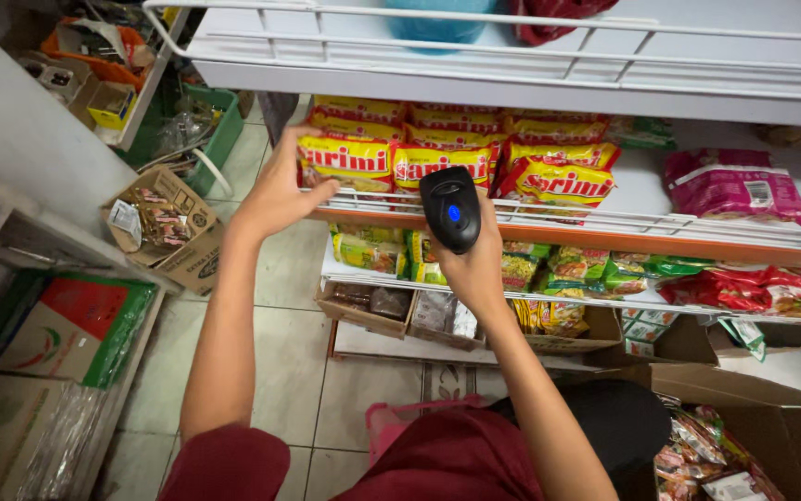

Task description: The person uses a handheld barcode scanner to scan instant noodle packets taken from a cardboard box and then places them onto a metal shelf.

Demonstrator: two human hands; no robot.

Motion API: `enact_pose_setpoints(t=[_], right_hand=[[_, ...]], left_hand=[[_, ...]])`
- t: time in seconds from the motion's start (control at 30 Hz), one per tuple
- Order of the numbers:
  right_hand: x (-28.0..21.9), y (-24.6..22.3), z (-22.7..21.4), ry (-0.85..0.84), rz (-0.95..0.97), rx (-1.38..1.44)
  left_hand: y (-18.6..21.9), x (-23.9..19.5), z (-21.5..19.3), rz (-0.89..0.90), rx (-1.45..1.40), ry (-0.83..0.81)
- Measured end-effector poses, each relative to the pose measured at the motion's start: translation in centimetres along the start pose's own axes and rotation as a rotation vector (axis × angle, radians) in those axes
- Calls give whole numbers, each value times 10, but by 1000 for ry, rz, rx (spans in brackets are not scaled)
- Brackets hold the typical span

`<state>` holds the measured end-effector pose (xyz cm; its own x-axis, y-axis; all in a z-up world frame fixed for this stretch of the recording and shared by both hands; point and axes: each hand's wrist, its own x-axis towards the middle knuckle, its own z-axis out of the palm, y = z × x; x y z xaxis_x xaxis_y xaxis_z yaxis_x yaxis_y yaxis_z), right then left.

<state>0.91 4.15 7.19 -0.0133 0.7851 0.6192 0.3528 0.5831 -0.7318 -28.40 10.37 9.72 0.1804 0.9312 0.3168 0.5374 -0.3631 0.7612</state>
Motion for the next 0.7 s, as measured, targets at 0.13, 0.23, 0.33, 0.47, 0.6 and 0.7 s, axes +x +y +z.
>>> enact_pose_setpoints(t=[0.13, 0.23, 0.33, 0.47, 0.6, 0.7], right_hand=[[-1, 3, 0, 3, -13, -30], [-1, 6, 1, 5, 7, -11], [-1, 7, 2, 11, 12, -1], [-2, 8, 2, 1, 86, 33], [-2, 9, 2, -12, 8, -20], [-3, 10, 1, -21, 31, 3]], left_hand=[[14, -2, 15, 117, 201, 152], [21, -6, 28, 52, 275, 199], [24, -5, 30, 37, 281, 194], [20, -3, 26, 18, 255, 148], [15, 3, 33, 102, 196, 178], [15, 1, 41, 129, 416, 291]])
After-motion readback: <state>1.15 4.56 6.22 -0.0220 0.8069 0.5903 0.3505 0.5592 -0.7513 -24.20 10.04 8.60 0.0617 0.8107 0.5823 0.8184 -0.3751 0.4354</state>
